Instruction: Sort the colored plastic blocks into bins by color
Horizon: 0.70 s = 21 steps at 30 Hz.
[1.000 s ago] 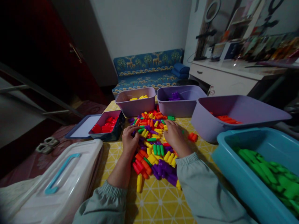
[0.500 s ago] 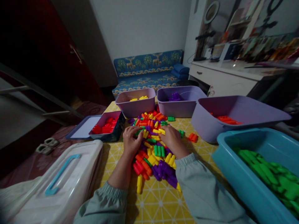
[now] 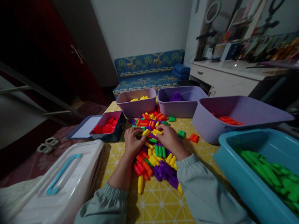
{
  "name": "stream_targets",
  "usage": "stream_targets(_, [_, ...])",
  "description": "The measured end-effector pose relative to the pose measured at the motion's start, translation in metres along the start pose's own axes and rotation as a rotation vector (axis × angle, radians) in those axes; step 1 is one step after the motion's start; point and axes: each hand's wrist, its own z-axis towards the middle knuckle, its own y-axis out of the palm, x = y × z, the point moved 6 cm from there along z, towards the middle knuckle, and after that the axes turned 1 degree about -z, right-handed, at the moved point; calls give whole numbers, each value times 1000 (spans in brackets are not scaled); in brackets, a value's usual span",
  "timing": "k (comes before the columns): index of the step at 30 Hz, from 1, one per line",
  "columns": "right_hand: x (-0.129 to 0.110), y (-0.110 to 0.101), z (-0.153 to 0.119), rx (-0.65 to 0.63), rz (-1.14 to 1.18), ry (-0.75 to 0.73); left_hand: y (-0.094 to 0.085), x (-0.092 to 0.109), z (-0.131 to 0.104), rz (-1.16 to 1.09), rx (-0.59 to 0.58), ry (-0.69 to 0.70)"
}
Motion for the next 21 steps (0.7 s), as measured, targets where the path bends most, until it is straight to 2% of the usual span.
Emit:
stream_targets(5, [-3,-3,2,47,295,29,-3,-6,-1,-57,75,-75])
stream_targets(12, [-22,-3,-1,-76,657,105,-4,-7,-1,-144,119,-79])
stream_targets(17, [-41,13,-1,-274,722,184,-2,-5,0,-70,60,-60])
stream_targets(19, [-49,20,9,-366,682,224,-2,-5,0,-56,56,-64])
stream_targets(21, [-59,18,31,-386,627,232,-2,-6,0,-53,55,-73])
